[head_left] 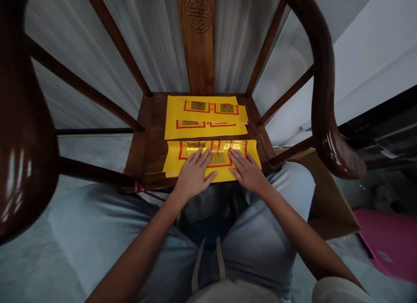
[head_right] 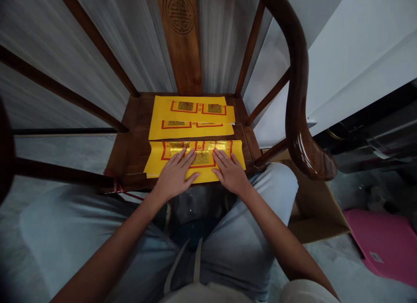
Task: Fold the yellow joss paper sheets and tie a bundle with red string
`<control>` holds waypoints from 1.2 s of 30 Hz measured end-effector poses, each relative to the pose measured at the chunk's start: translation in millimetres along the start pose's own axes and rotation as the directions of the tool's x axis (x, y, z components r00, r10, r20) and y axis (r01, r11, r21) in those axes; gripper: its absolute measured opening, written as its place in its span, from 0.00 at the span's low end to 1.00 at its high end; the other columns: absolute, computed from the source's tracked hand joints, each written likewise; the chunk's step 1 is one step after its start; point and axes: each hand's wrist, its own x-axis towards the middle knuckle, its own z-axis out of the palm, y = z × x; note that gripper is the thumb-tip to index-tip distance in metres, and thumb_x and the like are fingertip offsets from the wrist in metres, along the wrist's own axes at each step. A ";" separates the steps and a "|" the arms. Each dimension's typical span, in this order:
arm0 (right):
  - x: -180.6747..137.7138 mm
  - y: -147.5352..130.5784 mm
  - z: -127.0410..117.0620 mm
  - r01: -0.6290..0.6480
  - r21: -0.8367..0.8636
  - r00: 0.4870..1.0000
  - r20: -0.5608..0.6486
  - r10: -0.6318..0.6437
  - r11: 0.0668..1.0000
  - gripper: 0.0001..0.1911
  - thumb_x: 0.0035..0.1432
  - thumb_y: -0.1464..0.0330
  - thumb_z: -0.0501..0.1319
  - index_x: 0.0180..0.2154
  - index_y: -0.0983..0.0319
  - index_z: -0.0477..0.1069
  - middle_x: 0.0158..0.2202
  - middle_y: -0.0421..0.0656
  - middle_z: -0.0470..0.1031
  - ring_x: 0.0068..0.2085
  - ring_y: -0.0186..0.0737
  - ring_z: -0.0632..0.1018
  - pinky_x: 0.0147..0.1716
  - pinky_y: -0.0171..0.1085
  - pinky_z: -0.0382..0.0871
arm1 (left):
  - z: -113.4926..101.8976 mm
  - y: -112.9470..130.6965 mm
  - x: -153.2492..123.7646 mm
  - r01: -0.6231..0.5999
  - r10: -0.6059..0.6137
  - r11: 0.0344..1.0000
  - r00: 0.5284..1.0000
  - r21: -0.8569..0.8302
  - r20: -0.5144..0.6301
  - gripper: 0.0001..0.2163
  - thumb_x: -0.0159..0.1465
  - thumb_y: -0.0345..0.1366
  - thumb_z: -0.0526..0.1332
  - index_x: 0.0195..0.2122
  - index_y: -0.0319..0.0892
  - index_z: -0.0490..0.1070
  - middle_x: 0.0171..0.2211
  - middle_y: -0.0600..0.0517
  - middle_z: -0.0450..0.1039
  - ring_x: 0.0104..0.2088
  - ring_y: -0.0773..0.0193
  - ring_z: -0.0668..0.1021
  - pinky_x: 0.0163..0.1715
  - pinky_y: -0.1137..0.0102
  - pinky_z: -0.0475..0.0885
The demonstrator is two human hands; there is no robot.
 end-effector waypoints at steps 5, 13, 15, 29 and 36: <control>-5.8 2.1 -4.1 0.029 -0.002 0.999 0.013 -0.029 1.000 0.32 0.78 0.59 0.46 0.77 0.61 0.49 0.77 0.48 0.53 0.77 0.48 0.58 0.76 0.56 0.50 | 1.6 -4.7 -3.7 -0.067 0.062 0.996 0.995 0.059 0.077 0.49 0.63 0.67 0.62 0.76 0.36 0.57 0.76 0.37 0.53 0.76 0.35 0.54 0.74 0.45 0.52; 10.0 9.1 -11.7 0.048 0.163 0.999 -0.027 -0.044 0.985 0.30 0.78 0.60 0.46 0.75 0.60 0.56 0.76 0.47 0.59 0.78 0.49 0.54 0.77 0.61 0.45 | -8.7 15.0 -1.4 -0.086 0.085 0.991 0.996 0.104 0.020 0.36 0.69 0.58 0.62 0.73 0.44 0.64 0.75 0.39 0.57 0.76 0.32 0.56 0.73 0.37 0.48; 18.6 9.6 -16.2 0.077 0.245 0.997 -0.038 -0.070 0.966 0.30 0.78 0.59 0.46 0.74 0.61 0.58 0.75 0.47 0.60 0.79 0.49 0.54 0.77 0.61 0.45 | -17.0 17.4 0.1 -0.109 0.112 0.988 0.994 0.112 -0.019 0.29 0.73 0.52 0.59 0.71 0.46 0.67 0.73 0.42 0.63 0.75 0.36 0.60 0.74 0.37 0.49; 68.7 -25.5 -5.4 0.260 0.272 0.965 -0.100 -0.242 0.927 0.25 0.77 0.61 0.49 0.68 0.60 0.68 0.75 0.51 0.61 0.76 0.47 0.62 0.75 0.54 0.58 | -28.5 5.7 -26.8 0.047 -0.047 0.992 0.999 0.117 0.001 0.18 0.75 0.38 0.56 0.63 0.45 0.76 0.64 0.43 0.75 0.70 0.35 0.68 0.68 0.38 0.65; 86.8 -35.2 0.7 0.206 0.099 0.973 -0.122 -0.194 0.974 0.24 0.76 0.64 0.52 0.65 0.66 0.72 0.71 0.54 0.67 0.72 0.53 0.68 0.75 0.56 0.57 | -50.9 -29.0 -22.7 0.074 -0.073 0.988 0.997 0.133 -0.012 0.18 0.75 0.42 0.55 0.58 0.43 0.78 0.61 0.42 0.76 0.71 0.34 0.65 0.71 0.36 0.58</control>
